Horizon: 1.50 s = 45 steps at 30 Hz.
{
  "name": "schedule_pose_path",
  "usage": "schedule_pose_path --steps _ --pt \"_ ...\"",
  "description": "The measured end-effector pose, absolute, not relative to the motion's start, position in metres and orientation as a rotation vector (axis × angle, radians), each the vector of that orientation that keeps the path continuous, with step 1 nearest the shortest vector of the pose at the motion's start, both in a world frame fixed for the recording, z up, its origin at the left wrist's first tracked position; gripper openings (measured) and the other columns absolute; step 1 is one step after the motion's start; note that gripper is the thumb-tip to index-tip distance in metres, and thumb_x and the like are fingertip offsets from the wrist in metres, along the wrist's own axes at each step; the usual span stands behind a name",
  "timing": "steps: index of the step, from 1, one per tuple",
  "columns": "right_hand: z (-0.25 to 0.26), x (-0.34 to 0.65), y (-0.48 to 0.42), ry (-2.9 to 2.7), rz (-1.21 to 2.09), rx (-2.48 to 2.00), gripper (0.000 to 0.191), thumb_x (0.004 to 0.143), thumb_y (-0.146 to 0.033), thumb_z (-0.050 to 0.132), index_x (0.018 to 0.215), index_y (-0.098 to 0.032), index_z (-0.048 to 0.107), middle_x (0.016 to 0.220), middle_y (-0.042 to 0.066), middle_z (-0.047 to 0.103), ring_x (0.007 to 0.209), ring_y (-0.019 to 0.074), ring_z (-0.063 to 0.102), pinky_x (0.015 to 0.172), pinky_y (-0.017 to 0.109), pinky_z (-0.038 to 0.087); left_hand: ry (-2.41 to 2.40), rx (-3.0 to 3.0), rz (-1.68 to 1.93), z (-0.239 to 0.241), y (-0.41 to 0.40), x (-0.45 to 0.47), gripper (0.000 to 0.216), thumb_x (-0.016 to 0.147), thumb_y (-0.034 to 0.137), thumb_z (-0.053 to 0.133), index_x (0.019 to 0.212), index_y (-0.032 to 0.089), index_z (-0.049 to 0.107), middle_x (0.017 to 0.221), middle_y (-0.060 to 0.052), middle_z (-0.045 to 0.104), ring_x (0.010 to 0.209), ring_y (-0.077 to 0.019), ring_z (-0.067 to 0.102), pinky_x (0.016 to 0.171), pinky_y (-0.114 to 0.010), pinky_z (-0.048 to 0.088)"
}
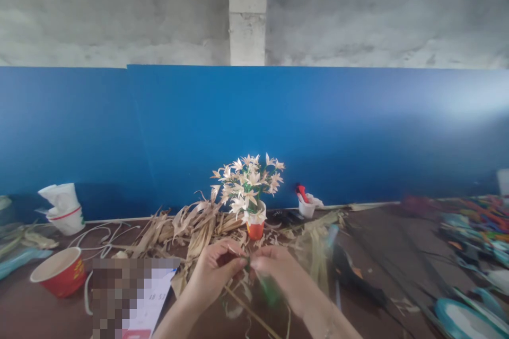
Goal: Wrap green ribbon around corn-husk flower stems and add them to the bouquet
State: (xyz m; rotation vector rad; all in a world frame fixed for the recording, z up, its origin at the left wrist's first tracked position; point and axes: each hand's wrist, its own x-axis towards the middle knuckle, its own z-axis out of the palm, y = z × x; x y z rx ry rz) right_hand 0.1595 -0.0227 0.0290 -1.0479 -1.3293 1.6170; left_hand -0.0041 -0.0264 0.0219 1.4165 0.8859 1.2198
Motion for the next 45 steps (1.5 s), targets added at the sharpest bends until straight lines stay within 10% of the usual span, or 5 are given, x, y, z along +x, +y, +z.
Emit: schedule_pose_path --steps 7,16,27,45 --pt "0.026 0.159 -0.021 -1.384 1.612 -1.028 0.013 0.063 -0.023 0.054 0.056 -0.013 0.060 0.051 -0.002 0.054 0.051 0.0087 0.044 0.054 0.023 0.033 0.942 1.501 1.220 0.026 -0.029 -0.004 0.012 0.070 0.026 0.066 0.069 0.015 0.061 0.061 0.001 0.056 0.052 -0.0096 0.052 0.049 -0.020 0.041" --pt "0.028 0.158 -0.029 -1.794 0.541 -1.219 0.006 0.066 -0.017 0.057 0.065 -0.019 0.063 0.073 0.003 0.064 0.083 0.0206 0.055 0.080 0.031 0.037 1.119 1.261 1.190 0.019 -0.025 0.008 0.026 0.061 0.036 0.071 0.060 0.014 0.056 0.043 0.004 0.055 0.036 -0.0090 0.048 0.038 -0.019 0.035" --pt "0.024 0.156 -0.021 -1.437 1.250 -1.083 0.015 0.065 -0.028 0.062 0.058 -0.015 0.059 0.048 -0.005 0.046 0.047 0.0069 0.036 0.045 0.020 0.027 0.952 1.015 1.309 0.021 -0.029 0.009 0.026 0.058 0.033 0.077 0.064 0.013 0.062 0.046 0.001 0.062 0.043 -0.0080 0.053 0.047 -0.018 0.040" --pt "0.007 0.151 -0.019 -1.030 1.795 -0.699 0.019 0.060 -0.027 0.074 0.059 -0.014 0.059 0.057 0.000 0.059 0.057 0.0114 0.053 0.063 0.024 0.037 0.767 0.730 1.176 0.019 -0.027 0.006 0.024 0.054 0.025 0.080 0.068 0.009 0.070 0.057 -0.003 0.067 0.039 -0.0040 0.051 0.041 -0.014 0.039"
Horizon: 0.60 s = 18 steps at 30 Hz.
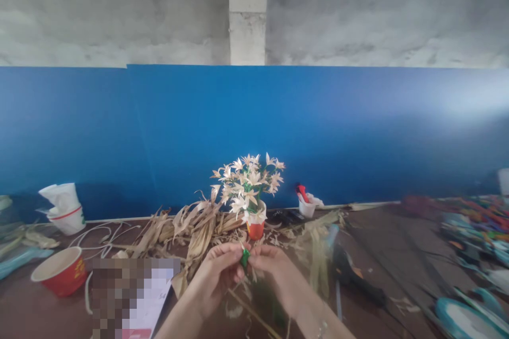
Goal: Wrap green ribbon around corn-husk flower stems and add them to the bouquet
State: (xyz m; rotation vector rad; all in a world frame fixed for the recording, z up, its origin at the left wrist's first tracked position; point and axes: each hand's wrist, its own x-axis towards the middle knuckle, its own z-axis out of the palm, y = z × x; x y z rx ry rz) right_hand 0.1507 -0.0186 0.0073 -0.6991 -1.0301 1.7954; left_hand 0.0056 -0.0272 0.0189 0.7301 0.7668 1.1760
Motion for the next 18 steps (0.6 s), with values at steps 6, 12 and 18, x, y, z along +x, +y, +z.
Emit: schedule_pose_path --steps 6,12,18 --pt "0.011 0.151 -0.017 -1.204 1.570 -0.911 0.017 0.063 -0.027 0.068 0.056 -0.014 0.058 0.048 -0.004 0.050 0.047 0.0072 0.039 0.051 0.021 0.028 0.902 0.926 1.228 0.025 -0.028 0.003 0.023 0.052 0.026 0.081 0.063 0.013 0.065 0.052 -0.001 0.065 0.044 -0.0080 0.054 0.047 -0.017 0.041" --pt "0.013 0.154 -0.021 -1.712 0.618 -1.109 0.008 0.073 -0.022 0.058 0.067 -0.018 0.062 0.068 0.002 0.063 0.071 0.0172 0.055 0.075 0.032 0.037 1.098 1.211 1.297 0.025 -0.026 0.006 0.020 0.059 0.029 0.074 0.058 0.014 0.061 0.043 0.003 0.056 0.042 -0.0085 0.048 0.045 -0.019 0.036" --pt "0.020 0.157 -0.023 -1.796 0.411 -1.088 0.008 0.075 -0.023 0.059 0.069 -0.020 0.063 0.072 0.003 0.065 0.074 0.0188 0.056 0.085 0.038 0.033 1.097 1.226 1.382 0.024 -0.028 0.007 0.019 0.062 0.030 0.072 0.060 0.013 0.063 0.047 0.002 0.056 0.045 -0.0092 0.047 0.045 -0.019 0.035"
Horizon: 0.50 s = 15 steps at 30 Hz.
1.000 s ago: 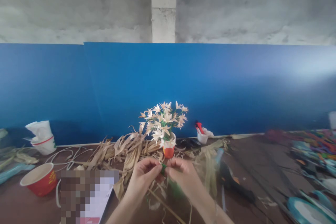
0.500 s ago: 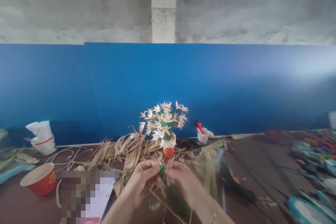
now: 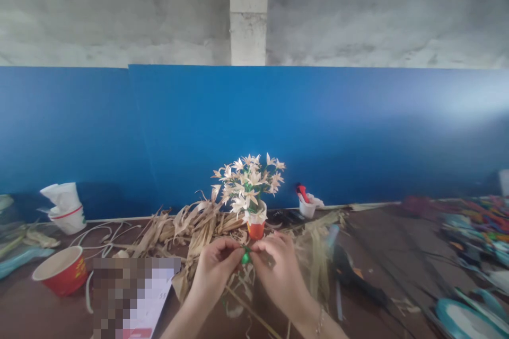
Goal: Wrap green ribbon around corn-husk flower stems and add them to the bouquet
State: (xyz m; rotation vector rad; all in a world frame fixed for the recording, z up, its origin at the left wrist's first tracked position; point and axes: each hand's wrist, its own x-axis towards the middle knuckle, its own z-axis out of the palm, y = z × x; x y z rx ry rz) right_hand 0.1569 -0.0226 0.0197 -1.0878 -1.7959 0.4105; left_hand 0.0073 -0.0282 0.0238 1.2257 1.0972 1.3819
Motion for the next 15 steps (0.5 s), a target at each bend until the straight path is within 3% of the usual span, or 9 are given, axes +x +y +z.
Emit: schedule_pose_path --steps 5,9,15 --pt "0.020 0.158 -0.019 -1.474 1.298 -1.049 0.015 0.068 -0.029 0.065 0.064 -0.015 0.065 0.059 0.001 0.061 0.058 0.0125 0.051 0.058 0.024 0.038 1.017 1.221 1.405 0.026 -0.031 0.006 0.018 0.063 0.030 0.073 0.060 0.014 0.064 0.052 0.002 0.055 0.045 -0.0083 0.047 0.045 -0.019 0.036" --pt "0.010 0.163 -0.015 -1.140 1.916 -0.795 0.016 0.061 -0.027 0.071 0.061 -0.012 0.065 0.053 0.000 0.060 0.051 0.0096 0.052 0.059 0.024 0.040 0.909 1.227 1.335 0.025 -0.031 0.004 0.018 0.062 0.028 0.074 0.059 0.014 0.063 0.056 0.002 0.057 0.046 -0.0075 0.050 0.045 -0.018 0.036" --pt "0.001 0.166 -0.012 -1.056 2.050 -0.704 0.007 0.060 -0.018 0.069 0.062 -0.012 0.067 0.054 0.001 0.062 0.051 0.0103 0.055 0.060 0.025 0.043 0.897 1.195 1.213 0.021 -0.030 0.001 0.020 0.063 0.029 0.074 0.064 0.013 0.062 0.054 0.002 0.058 0.045 -0.0060 0.047 0.044 -0.016 0.034"
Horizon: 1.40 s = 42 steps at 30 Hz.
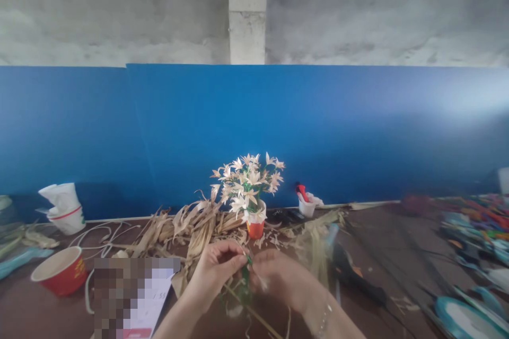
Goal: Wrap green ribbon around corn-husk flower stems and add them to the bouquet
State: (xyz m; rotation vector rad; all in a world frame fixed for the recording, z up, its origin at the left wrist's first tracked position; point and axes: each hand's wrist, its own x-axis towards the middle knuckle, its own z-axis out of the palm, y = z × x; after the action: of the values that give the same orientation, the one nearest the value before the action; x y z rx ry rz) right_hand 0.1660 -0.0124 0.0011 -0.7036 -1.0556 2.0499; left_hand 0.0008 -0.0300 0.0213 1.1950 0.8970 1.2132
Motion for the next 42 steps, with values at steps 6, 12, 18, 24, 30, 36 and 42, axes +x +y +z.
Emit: schedule_pose_path --steps 6,12,18,24,30,36,42 --pt "0.010 0.165 -0.012 -1.300 1.872 -0.854 0.014 0.066 -0.024 0.064 0.061 -0.011 0.064 0.054 0.001 0.061 0.050 0.0087 0.051 0.057 0.023 0.039 0.968 1.231 1.199 0.025 -0.031 0.001 0.027 0.062 0.035 0.073 0.061 0.014 0.057 0.049 0.005 0.050 0.042 -0.0045 0.040 0.042 -0.016 0.029" --pt "0.020 0.156 -0.028 -1.735 0.699 -1.137 0.031 0.065 -0.017 0.063 0.095 -0.022 0.060 0.089 0.002 0.065 0.086 0.0197 0.057 0.078 0.033 0.040 1.107 1.165 1.320 0.023 -0.028 0.007 0.027 0.062 0.036 0.071 0.060 0.014 0.057 0.043 0.005 0.049 0.038 -0.0047 0.038 0.039 -0.016 0.025" --pt "0.009 0.146 -0.032 -1.793 -0.084 -1.086 0.008 0.076 -0.015 0.054 0.074 -0.022 0.058 0.066 -0.002 0.061 0.070 0.0152 0.055 0.092 0.040 0.026 1.107 1.099 1.358 0.014 -0.025 0.014 0.024 0.060 0.034 0.071 0.059 0.014 0.058 0.043 0.005 0.051 0.039 -0.0052 0.041 0.039 -0.016 0.028" --pt "0.005 0.149 -0.024 -1.787 -0.194 -1.002 0.013 0.077 -0.012 0.052 0.075 -0.023 0.060 0.069 -0.003 0.063 0.071 0.0132 0.056 0.097 0.040 0.022 1.102 1.171 1.229 0.006 -0.016 0.007 0.018 0.056 0.026 0.073 0.064 0.012 0.065 0.043 0.003 0.057 0.038 -0.0065 0.044 0.039 -0.017 0.032" --pt "0.008 0.150 -0.024 -1.774 -0.110 -0.988 0.013 0.075 -0.012 0.054 0.071 -0.023 0.062 0.065 -0.004 0.064 0.066 0.0125 0.057 0.098 0.041 0.021 1.151 1.171 1.221 0.012 -0.021 0.006 0.019 0.062 0.031 0.070 0.063 0.014 0.064 0.043 0.002 0.059 0.033 -0.0073 0.044 0.034 -0.018 0.031" --pt "0.021 0.159 -0.021 -1.670 0.850 -1.208 0.009 0.066 -0.020 0.056 0.062 -0.017 0.064 0.059 0.000 0.062 0.059 0.0143 0.054 0.060 0.026 0.039 1.055 1.195 1.281 0.020 -0.025 0.007 0.017 0.059 0.029 0.074 0.062 0.013 0.068 0.045 0.001 0.061 0.044 -0.0088 0.052 0.045 -0.018 0.040" --pt "0.022 0.165 -0.016 -1.271 1.755 -0.953 0.010 0.059 -0.020 0.058 0.053 -0.013 0.061 0.046 -0.002 0.054 0.047 0.0078 0.046 0.052 0.021 0.035 0.939 1.092 1.168 0.023 -0.034 0.007 0.025 0.060 0.034 0.075 0.062 0.014 0.060 0.050 -0.001 0.064 0.044 -0.0085 0.052 0.043 -0.017 0.036"
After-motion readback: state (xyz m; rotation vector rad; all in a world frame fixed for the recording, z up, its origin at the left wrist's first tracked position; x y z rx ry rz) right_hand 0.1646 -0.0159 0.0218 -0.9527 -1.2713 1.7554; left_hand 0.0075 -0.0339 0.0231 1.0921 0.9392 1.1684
